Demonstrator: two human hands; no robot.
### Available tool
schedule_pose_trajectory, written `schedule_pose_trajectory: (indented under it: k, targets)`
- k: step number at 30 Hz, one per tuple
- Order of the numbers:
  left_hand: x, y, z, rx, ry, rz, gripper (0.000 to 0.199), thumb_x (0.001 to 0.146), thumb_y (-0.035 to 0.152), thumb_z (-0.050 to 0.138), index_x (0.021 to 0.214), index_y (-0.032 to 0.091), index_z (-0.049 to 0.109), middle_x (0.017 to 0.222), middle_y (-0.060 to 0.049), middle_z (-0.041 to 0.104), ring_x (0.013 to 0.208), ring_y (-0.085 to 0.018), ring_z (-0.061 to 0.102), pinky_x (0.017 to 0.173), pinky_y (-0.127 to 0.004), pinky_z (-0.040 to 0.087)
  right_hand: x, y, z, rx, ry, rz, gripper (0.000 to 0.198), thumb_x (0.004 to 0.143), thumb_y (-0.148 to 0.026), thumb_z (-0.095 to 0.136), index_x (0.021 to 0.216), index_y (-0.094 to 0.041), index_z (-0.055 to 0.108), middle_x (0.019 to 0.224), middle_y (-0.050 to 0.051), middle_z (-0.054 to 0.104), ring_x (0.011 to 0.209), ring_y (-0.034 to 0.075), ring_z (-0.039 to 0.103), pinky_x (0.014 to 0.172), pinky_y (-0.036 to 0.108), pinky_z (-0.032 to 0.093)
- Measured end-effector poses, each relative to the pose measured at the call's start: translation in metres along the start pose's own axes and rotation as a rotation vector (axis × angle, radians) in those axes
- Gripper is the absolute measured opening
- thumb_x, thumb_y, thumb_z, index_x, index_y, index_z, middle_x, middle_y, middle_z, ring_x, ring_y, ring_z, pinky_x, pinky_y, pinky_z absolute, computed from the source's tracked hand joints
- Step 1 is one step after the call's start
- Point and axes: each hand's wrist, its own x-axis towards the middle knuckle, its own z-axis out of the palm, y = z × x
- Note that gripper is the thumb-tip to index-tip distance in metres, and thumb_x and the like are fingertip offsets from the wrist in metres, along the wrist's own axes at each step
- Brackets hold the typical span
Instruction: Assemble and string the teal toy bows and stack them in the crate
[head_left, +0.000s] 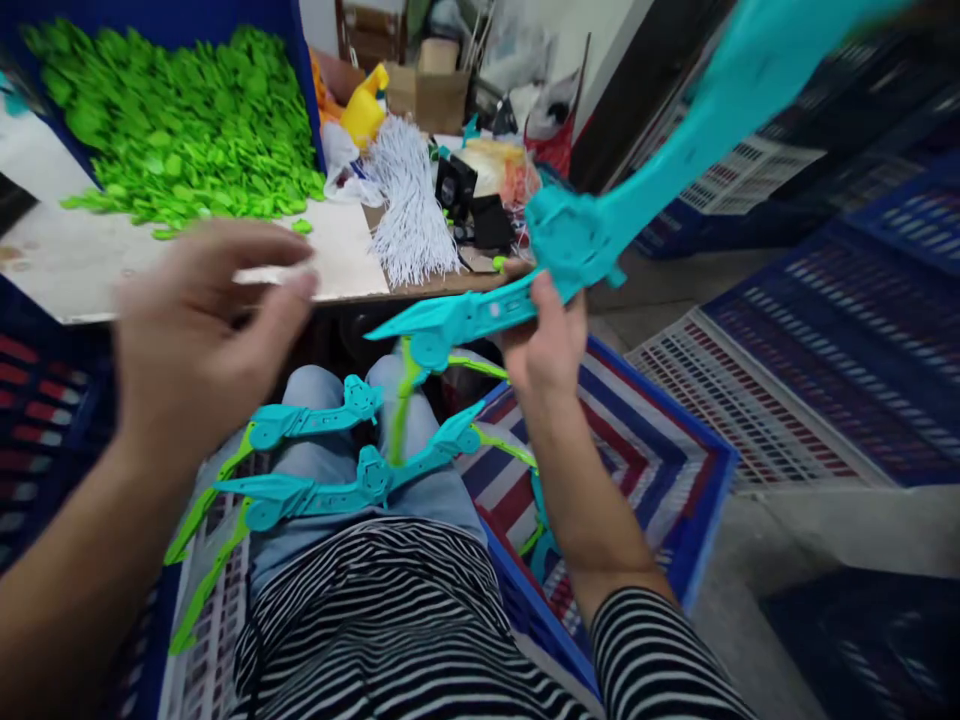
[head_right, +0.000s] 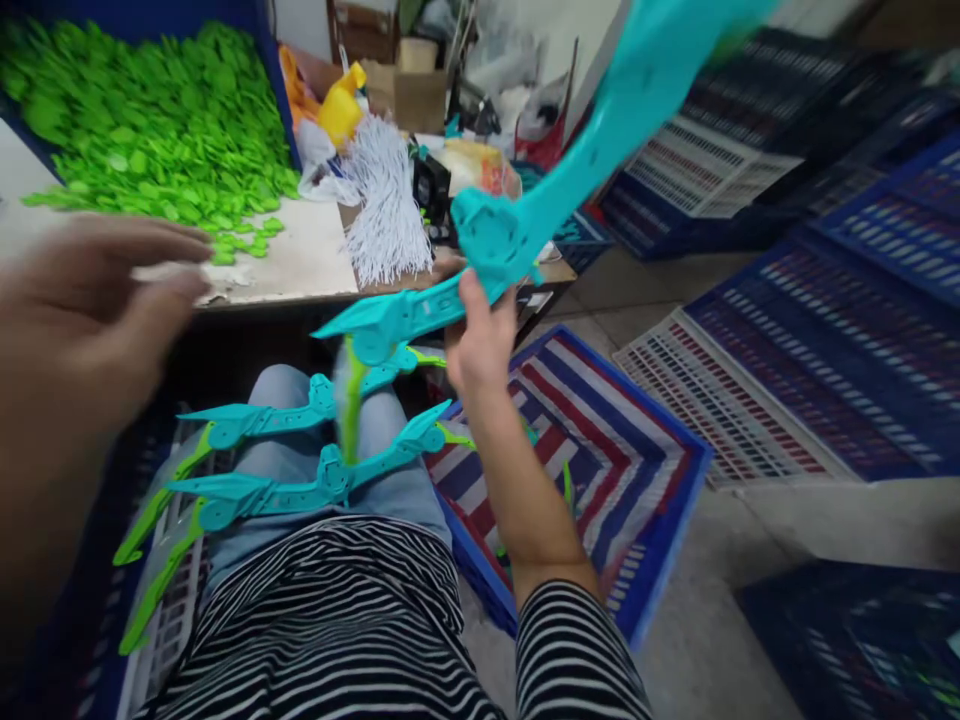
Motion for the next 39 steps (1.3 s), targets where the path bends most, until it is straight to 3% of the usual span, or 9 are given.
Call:
schedule_pose_trajectory:
  k: [5, 9, 13, 16, 21, 25, 27, 32, 39]
  targets:
    - [-0.001, 0.001, 0.052, 0.136, -0.236, 0.238, 0.044, 0.085, 0.040, 0.060, 0.120, 0.014, 0.054, 0.118, -0.011, 0.058, 0.115, -0.026, 0.052, 0.097, -0.044, 0.045, -0.086, 0.038, 0.054, 0.269, 0.030, 0.440, 0.042, 0.074, -0.047, 0.068, 0.108, -0.030, 0.052, 0.104, 0.000, 0.066, 0.097, 0.017, 0.062, 0.080, 0.035, 0.055]
    - [-0.029, -0.029, 0.091, 0.259, -0.645, -0.065, 0.073, 0.078, 0.049, 0.066, 0.137, 0.012, 0.041, 0.109, -0.015, 0.058, 0.105, -0.031, 0.056, 0.087, -0.043, 0.047, -0.173, 0.060, 0.076, 0.363, 0.023, 0.720, 0.037, 0.074, -0.049, 0.066, 0.104, -0.029, 0.056, 0.099, -0.001, 0.067, 0.097, 0.017, 0.062, 0.081, 0.034, 0.054]
    - [-0.086, -0.063, 0.102, 0.136, -0.860, -0.333, 0.065, 0.079, 0.040, 0.067, 0.135, 0.018, 0.045, 0.111, -0.013, 0.056, 0.100, -0.027, 0.059, 0.086, -0.036, 0.047, -0.212, 0.045, 0.042, 0.146, -0.618, 1.016, 0.034, 0.077, -0.049, 0.064, 0.099, -0.023, 0.065, 0.090, 0.003, 0.070, 0.089, 0.021, 0.065, 0.077, 0.035, 0.055]
    - [-0.129, -0.073, 0.097, 0.061, -0.974, -0.365, 0.058, 0.080, 0.034, 0.065, 0.134, 0.024, 0.047, 0.112, -0.010, 0.055, 0.101, -0.027, 0.059, 0.087, -0.037, 0.047, -0.191, 0.027, 0.010, -0.168, -1.139, 0.809, 0.022, 0.081, -0.038, 0.063, 0.091, -0.020, 0.072, 0.086, 0.004, 0.072, 0.083, 0.020, 0.066, 0.079, 0.033, 0.053]
    - [-0.154, -0.069, 0.085, 0.007, -1.044, -0.318, 0.075, 0.076, 0.038, 0.070, 0.142, 0.029, 0.036, 0.125, -0.013, 0.051, 0.112, -0.032, 0.053, 0.092, -0.044, 0.045, -0.104, 0.061, 0.007, -0.644, -0.992, 0.125, 0.026, 0.089, -0.031, 0.054, 0.109, -0.021, 0.067, 0.108, 0.009, 0.067, 0.104, 0.024, 0.059, 0.095, 0.042, 0.047]
    - [-0.122, -0.090, 0.087, 0.107, -0.701, -0.310, 0.058, 0.085, 0.033, 0.058, 0.139, 0.021, 0.039, 0.126, -0.014, 0.052, 0.115, -0.028, 0.050, 0.097, -0.042, 0.042, -0.051, 0.125, 0.034, -0.885, -1.009, -0.197, 0.026, 0.087, -0.028, 0.058, 0.108, -0.017, 0.067, 0.108, 0.014, 0.064, 0.105, 0.028, 0.054, 0.093, 0.047, 0.047]
    - [-0.104, -0.108, 0.098, 0.298, -0.674, -0.300, 0.059, 0.083, 0.032, 0.062, 0.135, 0.013, 0.042, 0.125, -0.018, 0.053, 0.117, -0.033, 0.048, 0.097, -0.046, 0.040, -0.031, 0.148, 0.057, -0.918, -1.004, -0.268, 0.023, 0.088, -0.025, 0.054, 0.105, -0.017, 0.068, 0.104, 0.012, 0.065, 0.101, 0.026, 0.053, 0.090, 0.043, 0.048]
    - [-0.079, -0.146, 0.128, 0.471, -0.961, -0.221, 0.076, 0.075, 0.028, 0.072, 0.136, 0.000, 0.036, 0.113, -0.022, 0.060, 0.107, -0.033, 0.055, 0.090, -0.043, 0.043, 0.031, 0.185, 0.136, -1.096, -0.947, -0.258, 0.024, 0.089, -0.020, 0.051, 0.105, -0.014, 0.069, 0.108, 0.012, 0.064, 0.102, 0.027, 0.050, 0.095, 0.040, 0.044]
    - [-0.073, -0.177, 0.141, 0.575, -0.862, 0.014, 0.052, 0.089, 0.009, 0.037, 0.139, -0.001, 0.033, 0.109, -0.021, 0.062, 0.107, -0.029, 0.056, 0.105, -0.048, 0.030, 0.097, 0.244, 0.230, -1.318, -0.840, -0.153, 0.030, 0.089, -0.027, 0.052, 0.110, -0.010, 0.065, 0.119, 0.016, 0.058, 0.112, 0.030, 0.045, 0.093, 0.040, 0.041]
